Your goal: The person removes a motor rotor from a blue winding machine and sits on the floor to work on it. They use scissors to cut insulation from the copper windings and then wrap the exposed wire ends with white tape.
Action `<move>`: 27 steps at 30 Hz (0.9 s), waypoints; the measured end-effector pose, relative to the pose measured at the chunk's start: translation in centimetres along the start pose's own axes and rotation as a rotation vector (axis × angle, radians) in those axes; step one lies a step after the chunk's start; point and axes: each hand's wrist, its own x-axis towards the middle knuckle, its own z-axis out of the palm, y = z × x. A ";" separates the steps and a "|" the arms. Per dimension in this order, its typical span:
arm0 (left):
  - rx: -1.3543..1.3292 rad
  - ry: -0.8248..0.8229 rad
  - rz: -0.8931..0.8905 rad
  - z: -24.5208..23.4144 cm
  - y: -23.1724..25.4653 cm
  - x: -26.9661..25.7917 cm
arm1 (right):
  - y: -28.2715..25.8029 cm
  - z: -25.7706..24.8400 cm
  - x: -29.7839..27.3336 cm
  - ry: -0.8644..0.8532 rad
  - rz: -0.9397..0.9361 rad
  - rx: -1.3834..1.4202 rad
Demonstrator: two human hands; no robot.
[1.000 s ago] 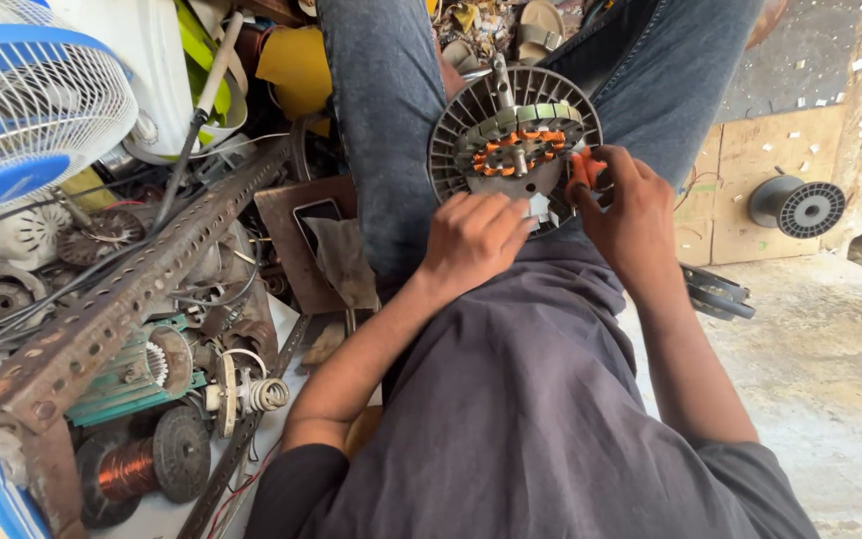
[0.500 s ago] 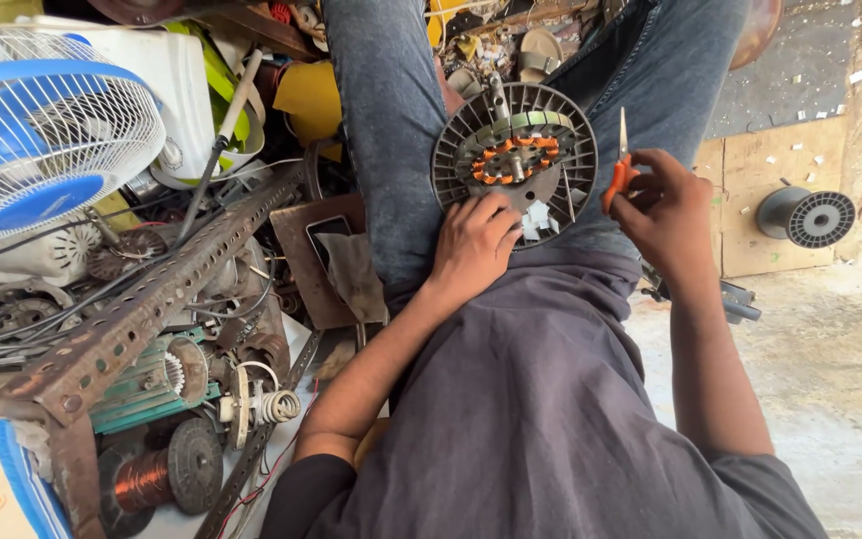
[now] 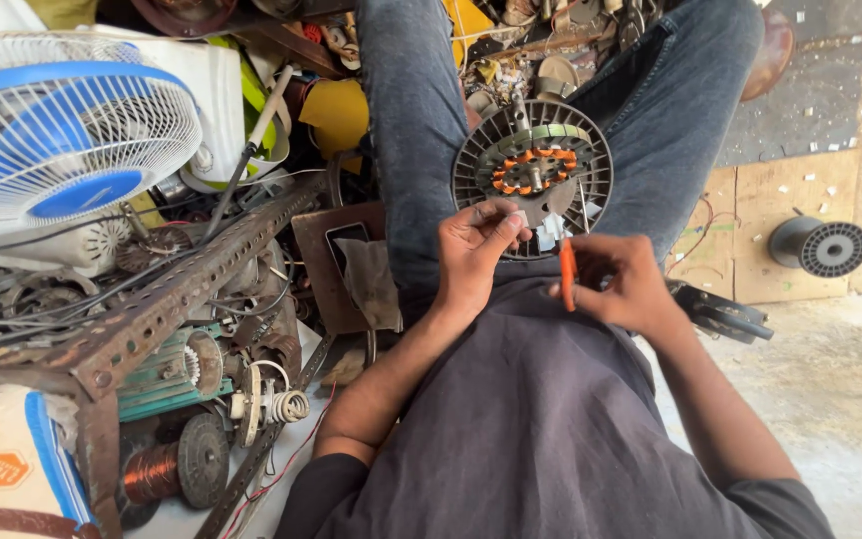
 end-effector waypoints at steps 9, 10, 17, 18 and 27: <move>-0.066 0.010 0.079 1.4 0.9 -0.6 | -1.0 2.0 -0.2 0.030 -0.135 -0.039; -0.053 0.001 0.105 1.5 1.0 -0.7 | -1.1 2.1 -0.2 0.032 -0.150 -0.051; -0.012 -0.032 0.171 1.8 1.9 -0.9 | -1.2 2.3 -0.1 0.000 -0.148 -0.014; 0.009 -0.045 0.181 1.7 2.1 -0.8 | -1.2 2.3 0.0 0.002 -0.152 -0.012; 0.044 -0.107 0.144 1.4 2.5 -0.6 | -1.1 1.8 -0.7 0.018 -0.172 -0.071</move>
